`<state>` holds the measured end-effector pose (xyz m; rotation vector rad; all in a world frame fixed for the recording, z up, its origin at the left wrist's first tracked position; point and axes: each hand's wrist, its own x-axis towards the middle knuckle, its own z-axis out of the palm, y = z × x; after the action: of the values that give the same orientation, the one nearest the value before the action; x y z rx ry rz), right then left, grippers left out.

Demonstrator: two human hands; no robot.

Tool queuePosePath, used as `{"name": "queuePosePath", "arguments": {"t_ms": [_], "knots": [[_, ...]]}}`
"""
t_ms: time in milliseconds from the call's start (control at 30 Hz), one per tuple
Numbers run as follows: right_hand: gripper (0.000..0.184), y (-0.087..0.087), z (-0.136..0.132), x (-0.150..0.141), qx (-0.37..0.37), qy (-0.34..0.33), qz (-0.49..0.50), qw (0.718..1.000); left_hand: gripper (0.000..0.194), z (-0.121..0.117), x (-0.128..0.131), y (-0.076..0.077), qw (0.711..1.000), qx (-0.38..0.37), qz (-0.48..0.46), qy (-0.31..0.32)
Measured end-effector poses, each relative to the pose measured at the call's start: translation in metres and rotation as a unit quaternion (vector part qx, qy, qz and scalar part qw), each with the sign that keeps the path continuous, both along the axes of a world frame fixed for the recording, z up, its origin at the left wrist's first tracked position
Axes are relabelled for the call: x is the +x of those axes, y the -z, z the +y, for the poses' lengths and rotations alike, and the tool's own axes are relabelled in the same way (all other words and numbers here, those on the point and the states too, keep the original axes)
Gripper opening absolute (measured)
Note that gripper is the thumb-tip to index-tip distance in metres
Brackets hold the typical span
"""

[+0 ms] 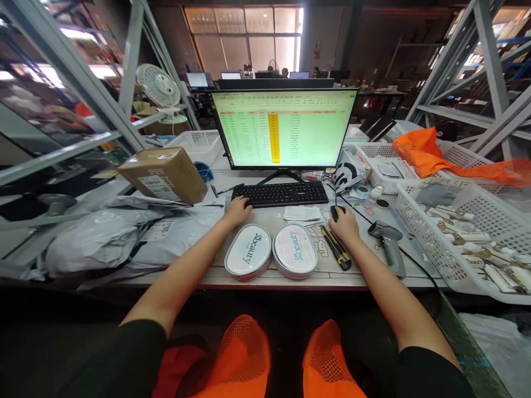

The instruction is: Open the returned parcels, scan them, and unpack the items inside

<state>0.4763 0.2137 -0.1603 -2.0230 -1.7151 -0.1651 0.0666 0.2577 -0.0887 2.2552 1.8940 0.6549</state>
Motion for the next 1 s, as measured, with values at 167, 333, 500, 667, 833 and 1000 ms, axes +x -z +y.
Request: {"name": "queuePosePath", "arguments": {"t_ms": [167,333,500,667,833,1000], "knots": [[0.060,0.010,0.002,0.004,0.044,0.022,-0.016,0.999,0.059,0.031,0.018,0.040,0.997,0.059,0.030,-0.035],[0.050,0.023,0.013,0.011,0.084,-0.006,-0.037,0.996,0.057,0.038,0.014,0.061,0.994,0.083,0.043,-0.058],[0.047,0.034,0.020,0.018,0.117,-0.044,-0.044,0.991,0.059,0.050,0.009,0.066,0.994,0.081,0.046,-0.061],[0.048,0.041,0.025,0.024,0.127,-0.077,-0.035,0.988,0.060,0.054,0.006,0.069,0.995,0.072,0.044,-0.055],[0.049,0.044,0.027,0.025,0.135,-0.099,-0.019,0.986,0.063,0.054,0.005,0.070,0.996,0.061,0.044,-0.050],[0.048,0.044,0.027,0.023,0.137,-0.097,-0.015,0.986,0.064,0.053,0.004,0.068,0.997,0.050,0.044,-0.047]]}}
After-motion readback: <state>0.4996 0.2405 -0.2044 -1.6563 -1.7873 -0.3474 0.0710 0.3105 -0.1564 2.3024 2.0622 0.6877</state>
